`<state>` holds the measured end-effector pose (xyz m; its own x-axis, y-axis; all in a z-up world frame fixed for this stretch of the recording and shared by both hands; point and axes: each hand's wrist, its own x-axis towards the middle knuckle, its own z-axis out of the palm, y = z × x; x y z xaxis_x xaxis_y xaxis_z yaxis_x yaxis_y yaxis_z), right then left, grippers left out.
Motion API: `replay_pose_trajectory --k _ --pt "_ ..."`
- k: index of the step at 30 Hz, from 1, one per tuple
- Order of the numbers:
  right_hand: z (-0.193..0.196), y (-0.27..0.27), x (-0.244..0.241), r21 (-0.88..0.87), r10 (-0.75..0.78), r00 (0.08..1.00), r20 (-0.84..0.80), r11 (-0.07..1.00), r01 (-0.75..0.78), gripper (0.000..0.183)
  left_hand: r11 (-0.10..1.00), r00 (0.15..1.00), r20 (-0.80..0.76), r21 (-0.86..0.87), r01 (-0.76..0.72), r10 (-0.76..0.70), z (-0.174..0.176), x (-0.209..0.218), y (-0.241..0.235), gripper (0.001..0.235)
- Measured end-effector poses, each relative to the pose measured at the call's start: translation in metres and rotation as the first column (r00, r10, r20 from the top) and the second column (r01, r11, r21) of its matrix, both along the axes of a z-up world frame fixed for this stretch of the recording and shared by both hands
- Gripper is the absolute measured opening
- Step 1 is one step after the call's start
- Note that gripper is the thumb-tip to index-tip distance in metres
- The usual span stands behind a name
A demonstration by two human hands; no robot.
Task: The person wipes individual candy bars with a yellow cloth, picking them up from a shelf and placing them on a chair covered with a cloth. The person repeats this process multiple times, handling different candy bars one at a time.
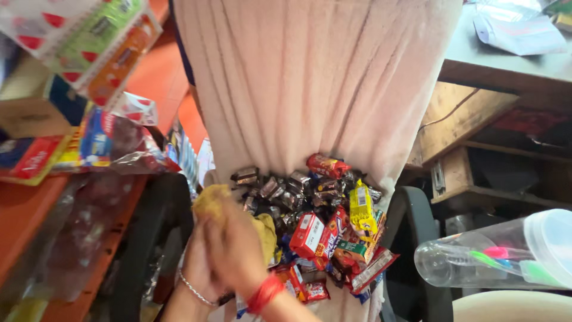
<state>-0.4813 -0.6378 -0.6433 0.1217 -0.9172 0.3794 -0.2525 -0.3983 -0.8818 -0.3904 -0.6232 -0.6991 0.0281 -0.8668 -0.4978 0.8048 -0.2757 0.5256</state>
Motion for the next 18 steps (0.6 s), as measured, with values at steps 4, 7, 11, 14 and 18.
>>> replay_pose_trajectory --k 4,7,11,14,18 --pt "0.014 -0.02 -0.007 0.454 -0.044 0.999 -0.005 0.89 0.041 0.03 0.985 0.996 0.092 0.17 -0.029 0.014 0.033 -0.005 0.014 0.058" --pt "0.023 0.002 -0.005 0.34 -0.042 0.999 -0.003 0.94 0.04 0.031 0.984 0.991 0.134 0.175 -0.044 0.02 0.037 -0.004 0.016 0.056" --pt "0.031 0.038 -0.003 0.086 0.035 0.996 0.081 0.995 -0.042 0.037 0.992 0.981 0.185 0.101 -0.073 0.053 0.031 0.008 0.003 0.054" --pt "0.034 0.029 -0.007 0.122 0.047 0.998 0.05 0.991 -0.053 0.037 0.99 0.968 0.233 0.083 -0.113 0.091 0.032 0.006 -0.002 0.054" --pt "0.041 0.017 -0.01 0.249 0.091 0.992 0.086 0.962 -0.11 0.034 0.988 0.953 0.282 0.072 -0.134 0.109 0.053 0.01 -0.003 0.061"
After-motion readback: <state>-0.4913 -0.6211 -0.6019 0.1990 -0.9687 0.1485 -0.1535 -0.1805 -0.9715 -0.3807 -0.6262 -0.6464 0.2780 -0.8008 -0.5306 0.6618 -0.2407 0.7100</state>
